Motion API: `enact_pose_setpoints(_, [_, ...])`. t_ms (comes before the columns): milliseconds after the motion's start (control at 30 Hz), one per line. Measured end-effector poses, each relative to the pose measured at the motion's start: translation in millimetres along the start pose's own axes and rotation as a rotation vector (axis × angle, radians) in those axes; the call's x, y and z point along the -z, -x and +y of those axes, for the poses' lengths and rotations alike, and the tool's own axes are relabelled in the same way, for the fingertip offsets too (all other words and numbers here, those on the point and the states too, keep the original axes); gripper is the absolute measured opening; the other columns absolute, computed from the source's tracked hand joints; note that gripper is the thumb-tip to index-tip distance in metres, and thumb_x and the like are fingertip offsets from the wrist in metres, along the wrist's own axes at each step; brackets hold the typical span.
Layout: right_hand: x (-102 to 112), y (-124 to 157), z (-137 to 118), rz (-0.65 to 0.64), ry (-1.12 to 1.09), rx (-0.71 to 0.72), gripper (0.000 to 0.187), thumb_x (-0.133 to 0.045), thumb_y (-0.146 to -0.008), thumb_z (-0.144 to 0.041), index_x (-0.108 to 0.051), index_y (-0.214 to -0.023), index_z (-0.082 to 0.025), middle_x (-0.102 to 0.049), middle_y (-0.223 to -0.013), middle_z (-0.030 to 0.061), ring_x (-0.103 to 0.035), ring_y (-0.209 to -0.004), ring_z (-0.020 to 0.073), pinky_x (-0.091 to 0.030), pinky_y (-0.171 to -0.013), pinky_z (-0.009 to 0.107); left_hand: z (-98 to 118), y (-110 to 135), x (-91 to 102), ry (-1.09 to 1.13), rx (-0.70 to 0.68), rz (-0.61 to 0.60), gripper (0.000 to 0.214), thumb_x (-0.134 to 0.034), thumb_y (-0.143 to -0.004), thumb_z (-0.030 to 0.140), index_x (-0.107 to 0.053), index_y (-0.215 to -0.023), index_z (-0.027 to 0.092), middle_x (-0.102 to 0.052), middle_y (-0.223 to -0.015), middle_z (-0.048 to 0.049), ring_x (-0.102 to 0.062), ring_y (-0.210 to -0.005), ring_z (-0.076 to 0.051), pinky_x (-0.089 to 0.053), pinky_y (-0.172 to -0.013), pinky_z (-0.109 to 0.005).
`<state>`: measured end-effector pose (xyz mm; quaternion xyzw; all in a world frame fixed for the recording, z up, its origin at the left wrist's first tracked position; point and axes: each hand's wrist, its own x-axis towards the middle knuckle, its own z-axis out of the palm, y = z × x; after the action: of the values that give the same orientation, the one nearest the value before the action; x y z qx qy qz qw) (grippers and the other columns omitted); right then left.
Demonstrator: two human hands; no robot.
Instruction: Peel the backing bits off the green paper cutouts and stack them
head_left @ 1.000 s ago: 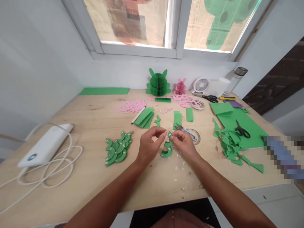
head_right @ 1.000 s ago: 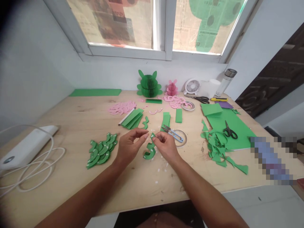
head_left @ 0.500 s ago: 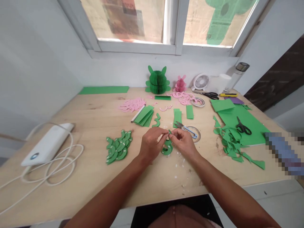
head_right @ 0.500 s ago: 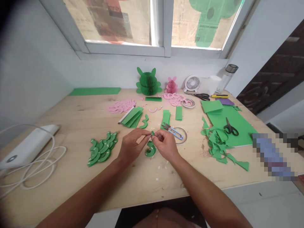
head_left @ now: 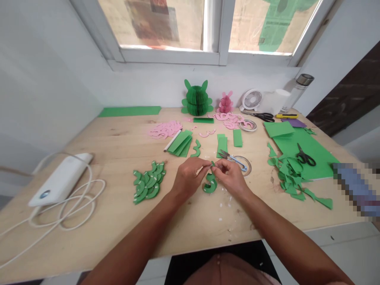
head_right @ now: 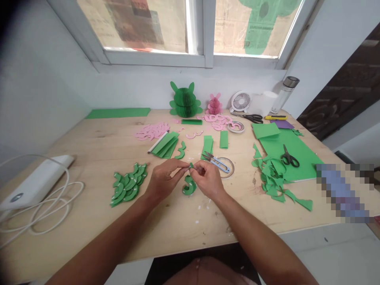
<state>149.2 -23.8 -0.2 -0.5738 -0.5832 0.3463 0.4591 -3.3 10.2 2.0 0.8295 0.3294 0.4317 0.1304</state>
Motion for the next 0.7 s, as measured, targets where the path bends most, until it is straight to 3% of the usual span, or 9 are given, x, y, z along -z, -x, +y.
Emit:
enact_pose_setpoints(367, [0.5,-1.7,5.1,-0.074,-0.081,-0.063,0.016,-0.057,-0.072,-0.029,-0.053,-0.061,-0.017,-0.047,-0.052,-0.0041,-0.041,-0.047,0.0089,-0.029,-0.045,0.022,-5.3,-1.7,1.9,-0.049,-0.115,-0.060,0.012,-0.051,-0.084,0.019,-0.063,-0.082,0.017,-0.068,-0.074,-0.0057,-0.061,-0.071,-0.016,-0.047,-0.067,-0.029])
enact_pose_setpoints(700, [0.2,-2.1,5.9,-0.068,-0.089,-0.056,0.017,-0.058,-0.072,-0.031,-0.054,-0.061,-0.018,-0.047,-0.051,-0.0040,-0.040,-0.046,0.0091,-0.030,-0.044,0.022,-3.5,-0.8,0.1,-0.009,-0.060,-0.080,0.013,-0.047,-0.085,0.019,-0.059,-0.084,0.017,-0.065,-0.074,-0.0056,-0.060,-0.072,-0.016,-0.047,-0.068,-0.028])
